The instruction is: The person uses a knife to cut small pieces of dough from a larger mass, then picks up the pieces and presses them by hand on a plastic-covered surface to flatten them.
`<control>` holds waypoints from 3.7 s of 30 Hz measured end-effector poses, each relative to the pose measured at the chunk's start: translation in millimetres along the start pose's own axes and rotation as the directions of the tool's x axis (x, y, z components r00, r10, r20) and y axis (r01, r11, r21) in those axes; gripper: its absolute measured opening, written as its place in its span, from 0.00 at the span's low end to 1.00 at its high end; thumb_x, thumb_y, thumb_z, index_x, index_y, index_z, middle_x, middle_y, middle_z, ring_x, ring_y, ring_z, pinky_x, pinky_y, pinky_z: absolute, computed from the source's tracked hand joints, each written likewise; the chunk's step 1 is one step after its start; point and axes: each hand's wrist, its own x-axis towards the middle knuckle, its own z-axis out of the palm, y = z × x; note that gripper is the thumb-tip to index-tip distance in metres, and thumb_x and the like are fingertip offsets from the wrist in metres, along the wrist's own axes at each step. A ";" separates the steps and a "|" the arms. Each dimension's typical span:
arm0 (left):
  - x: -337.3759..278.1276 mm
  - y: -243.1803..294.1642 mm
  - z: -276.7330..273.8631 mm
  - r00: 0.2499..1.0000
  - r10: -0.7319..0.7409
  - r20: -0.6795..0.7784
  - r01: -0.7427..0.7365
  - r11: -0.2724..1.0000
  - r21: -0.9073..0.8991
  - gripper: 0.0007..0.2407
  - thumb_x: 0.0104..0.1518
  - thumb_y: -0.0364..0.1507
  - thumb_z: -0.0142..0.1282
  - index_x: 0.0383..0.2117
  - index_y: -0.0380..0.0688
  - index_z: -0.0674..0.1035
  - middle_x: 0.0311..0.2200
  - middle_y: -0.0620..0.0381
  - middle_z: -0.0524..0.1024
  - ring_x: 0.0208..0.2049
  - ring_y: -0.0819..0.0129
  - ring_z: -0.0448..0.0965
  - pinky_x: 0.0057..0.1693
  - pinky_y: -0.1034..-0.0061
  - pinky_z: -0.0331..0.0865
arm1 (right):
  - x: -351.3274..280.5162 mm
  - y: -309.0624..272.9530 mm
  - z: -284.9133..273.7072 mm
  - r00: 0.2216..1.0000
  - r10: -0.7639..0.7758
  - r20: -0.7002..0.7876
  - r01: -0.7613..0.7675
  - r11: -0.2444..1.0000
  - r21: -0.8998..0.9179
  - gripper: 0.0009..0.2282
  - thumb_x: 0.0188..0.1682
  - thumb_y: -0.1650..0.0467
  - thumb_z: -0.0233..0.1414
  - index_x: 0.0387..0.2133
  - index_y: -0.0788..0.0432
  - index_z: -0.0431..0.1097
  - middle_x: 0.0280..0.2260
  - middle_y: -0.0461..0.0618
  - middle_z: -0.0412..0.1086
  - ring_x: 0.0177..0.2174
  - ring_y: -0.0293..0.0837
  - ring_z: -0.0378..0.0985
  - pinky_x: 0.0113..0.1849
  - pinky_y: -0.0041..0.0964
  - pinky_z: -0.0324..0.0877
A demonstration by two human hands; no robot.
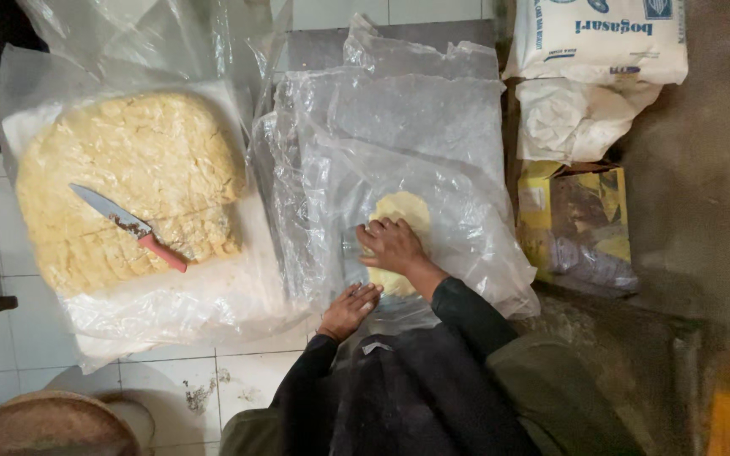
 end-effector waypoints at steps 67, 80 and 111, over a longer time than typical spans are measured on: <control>3.6 -9.2 21.7 0.999 -0.020 0.049 0.016 0.997 0.070 0.13 0.64 0.28 0.44 0.50 0.41 0.79 0.60 0.56 0.70 0.64 0.60 0.68 0.71 0.57 0.58 | -67.4 -7.0 6.4 0.978 0.154 0.138 -0.163 0.985 0.057 0.32 0.40 0.50 0.60 0.54 0.54 0.67 0.44 0.55 0.71 0.45 0.57 0.74 0.42 0.55 0.70; 9.1 -3.0 8.1 0.999 0.027 0.019 -0.028 0.998 0.052 0.13 0.65 0.25 0.43 0.52 0.42 0.76 0.65 0.56 0.68 0.66 0.60 0.65 0.70 0.58 0.57 | -12.2 77.3 6.5 0.863 0.505 -0.002 -0.500 0.854 0.141 0.34 0.37 0.49 0.59 0.54 0.54 0.68 0.49 0.58 0.70 0.49 0.59 0.72 0.47 0.60 0.67; -0.7 -7.4 26.5 0.988 -0.059 0.144 0.049 0.996 0.074 0.10 0.62 0.28 0.49 0.46 0.45 0.79 0.52 0.55 0.77 0.55 0.60 0.75 0.66 0.58 0.64 | -55.9 -27.4 9.4 0.993 -0.095 -0.067 0.093 0.995 -0.021 0.32 0.41 0.45 0.55 0.49 0.56 0.69 0.40 0.50 0.71 0.42 0.50 0.74 0.41 0.48 0.66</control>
